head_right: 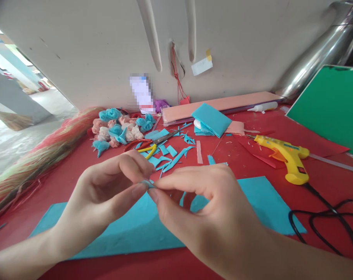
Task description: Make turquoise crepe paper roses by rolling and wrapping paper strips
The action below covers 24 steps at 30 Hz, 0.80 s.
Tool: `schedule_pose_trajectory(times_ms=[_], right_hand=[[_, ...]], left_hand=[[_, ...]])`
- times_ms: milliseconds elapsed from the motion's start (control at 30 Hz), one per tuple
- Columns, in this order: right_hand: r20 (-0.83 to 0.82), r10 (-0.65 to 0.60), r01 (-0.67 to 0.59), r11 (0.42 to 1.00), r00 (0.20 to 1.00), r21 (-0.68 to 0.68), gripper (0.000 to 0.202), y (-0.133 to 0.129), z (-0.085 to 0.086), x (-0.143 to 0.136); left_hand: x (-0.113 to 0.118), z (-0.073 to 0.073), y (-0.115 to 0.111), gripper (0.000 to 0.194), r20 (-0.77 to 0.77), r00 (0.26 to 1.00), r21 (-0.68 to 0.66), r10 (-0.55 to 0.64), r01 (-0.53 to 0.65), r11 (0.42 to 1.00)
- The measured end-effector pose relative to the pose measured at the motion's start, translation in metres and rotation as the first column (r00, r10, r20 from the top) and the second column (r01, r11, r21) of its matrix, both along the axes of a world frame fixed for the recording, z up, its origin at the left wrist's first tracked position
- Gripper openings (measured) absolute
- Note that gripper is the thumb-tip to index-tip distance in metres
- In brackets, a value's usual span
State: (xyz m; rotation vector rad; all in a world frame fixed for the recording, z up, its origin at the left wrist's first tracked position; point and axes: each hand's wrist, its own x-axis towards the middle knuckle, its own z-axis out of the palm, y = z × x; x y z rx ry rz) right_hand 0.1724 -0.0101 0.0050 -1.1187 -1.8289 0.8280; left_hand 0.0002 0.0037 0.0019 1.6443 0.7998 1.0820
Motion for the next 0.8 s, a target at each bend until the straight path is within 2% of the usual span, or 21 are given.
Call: schedule_pose_trajectory(times_ms=[100, 200, 267, 333, 400, 500, 633, 700, 800], right_hand=[[0.09, -0.072, 0.046, 0.964, 0.993, 0.261, 0.016, -0.002, -0.005, -0.001], [0.241, -0.168, 0.028, 0.868, 0.956, 0.495, 0.026, -0.004, -0.011, 0.0], [0.32, -0.219, 0.0, 0.825, 0.922, 0.565, 0.03, -0.006, -0.014, 0.001], [0.346, -0.241, -0.003, 0.816, 0.907, 0.577, 0.032, -0.007, -0.015, 0.002], [0.276, -0.249, 0.045, 0.812, 0.928, 0.581, 0.033, -0.006, -0.015, 0.002], [0.102, -0.18, 0.109, 0.866, 0.978, 0.487, 0.031, -0.003, -0.011, 0.001], [-0.075, -0.032, 0.042, 0.99, 0.997, 0.136, 0.026, 0.0, -0.005, 0.0], [-0.163, -0.007, 0.003, 1.0, 0.987, -0.024, 0.025, 0.001, -0.003, -0.001], [-0.215, 0.021, -0.059, 0.983, 0.976, -0.173, 0.025, 0.004, -0.002, 0.001]], left_hand=[[0.001, -0.001, 0.001, 0.015, 0.009, 1.0, 0.001, 0.025, -0.025, 1.0], [0.002, -0.002, 0.0, 0.015, 0.003, 0.998, 0.014, 0.057, -0.057, 0.998], [0.003, -0.003, -0.001, 0.015, 0.0, 0.998, 0.029, 0.062, -0.062, 0.998], [0.004, -0.004, -0.002, 0.013, -0.004, 0.998, 0.045, 0.065, -0.065, 0.997], [0.004, -0.005, -0.002, 0.012, -0.012, 0.997, 0.057, 0.076, -0.075, 0.996], [0.004, -0.007, -0.001, 0.009, 0.0, 0.997, 0.056, 0.076, -0.076, 0.996], [0.004, -0.009, 0.001, 0.006, 0.058, 0.996, 0.05, 0.063, -0.066, 0.997], [0.003, -0.01, 0.001, 0.006, 0.09, 0.994, 0.049, 0.063, -0.068, 0.996], [0.003, -0.011, 0.002, 0.008, 0.13, 0.991, 0.038, 0.041, -0.046, 0.998]])
